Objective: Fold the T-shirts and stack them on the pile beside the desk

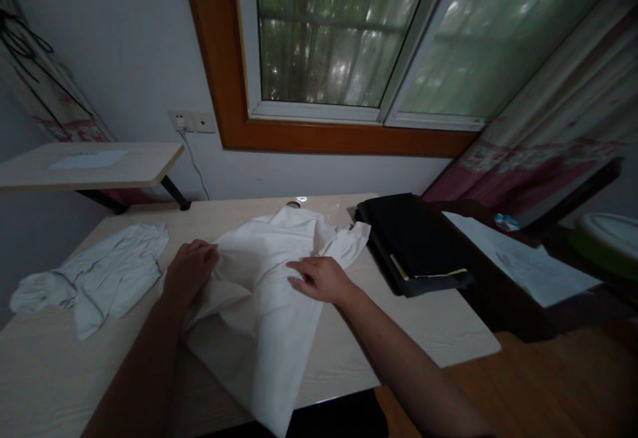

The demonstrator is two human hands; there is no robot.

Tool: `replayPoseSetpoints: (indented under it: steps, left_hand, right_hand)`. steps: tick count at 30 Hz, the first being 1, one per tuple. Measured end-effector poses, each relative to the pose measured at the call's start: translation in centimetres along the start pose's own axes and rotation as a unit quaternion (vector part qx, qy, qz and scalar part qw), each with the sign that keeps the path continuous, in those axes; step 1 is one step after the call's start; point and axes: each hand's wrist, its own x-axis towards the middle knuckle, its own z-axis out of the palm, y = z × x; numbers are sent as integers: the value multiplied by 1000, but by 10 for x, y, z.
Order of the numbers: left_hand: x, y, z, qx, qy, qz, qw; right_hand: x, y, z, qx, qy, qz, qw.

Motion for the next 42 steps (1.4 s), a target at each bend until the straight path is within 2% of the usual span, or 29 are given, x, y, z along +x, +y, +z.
replayPoseSetpoints:
  steps: [6, 9, 13, 17, 22, 24, 26, 28, 29, 31, 34, 36, 37, 39, 42]
  left_hand:
    - [-4, 12, -18, 39, -33, -56, 997]
    - [-4, 18, -26, 40, -74, -65, 994]
    - [-7, 32, -34, -32, -147, 13, 989]
    - [-16, 59, -34, -89, -207, 87, 970]
    - [-33, 100, -25, -187, -304, 176, 917]
    - [-38, 109, -24, -243, -350, 198, 883]
    - [-41, 112, -26, -310, -406, 203, 835]
    - [-41, 109, -29, -364, -424, 200, 805]
    - [-39, 106, -31, -379, -405, 198, 808]
    - [-34, 98, -33, -385, -315, 186, 848]
    - [-23, 81, -31, -335, -108, 150, 924]
    - [-17, 70, -26, -280, 18, 148, 948]
    - [-14, 64, -22, -252, 58, 158, 953]
    - [-10, 55, -13, -204, 84, 185, 958]
    - [-9, 47, -2, -156, 37, 188, 969]
  right_hand:
    - [2, 12, -5, -44, 34, 60, 997]
    - [2, 17, -7, -37, 52, 95, 993]
    - [-1, 26, -1, -19, 50, 122, 991]
    - [-3, 36, 8, 3, 31, 144, 989]
    - [-2, 37, 8, -4, -12, 146, 989]
    - [-2, 34, 7, -21, -35, 130, 991]
    - [-1, 32, 8, -33, -53, 108, 992]
    - [0, 27, 9, -40, -68, 82, 993]
    - [1, 24, 9, -41, -74, 69, 994]
    - [3, 17, 10, -38, -84, 40, 995]
    - [5, 4, 10, -25, -97, -3, 995]
    - [6, -4, 10, -12, -106, -28, 994]
    - [6, -7, 10, -4, -111, -40, 993]
    - [7, -11, 10, 9, -120, -58, 991]
    - [8, -11, 8, 22, -124, -62, 990]
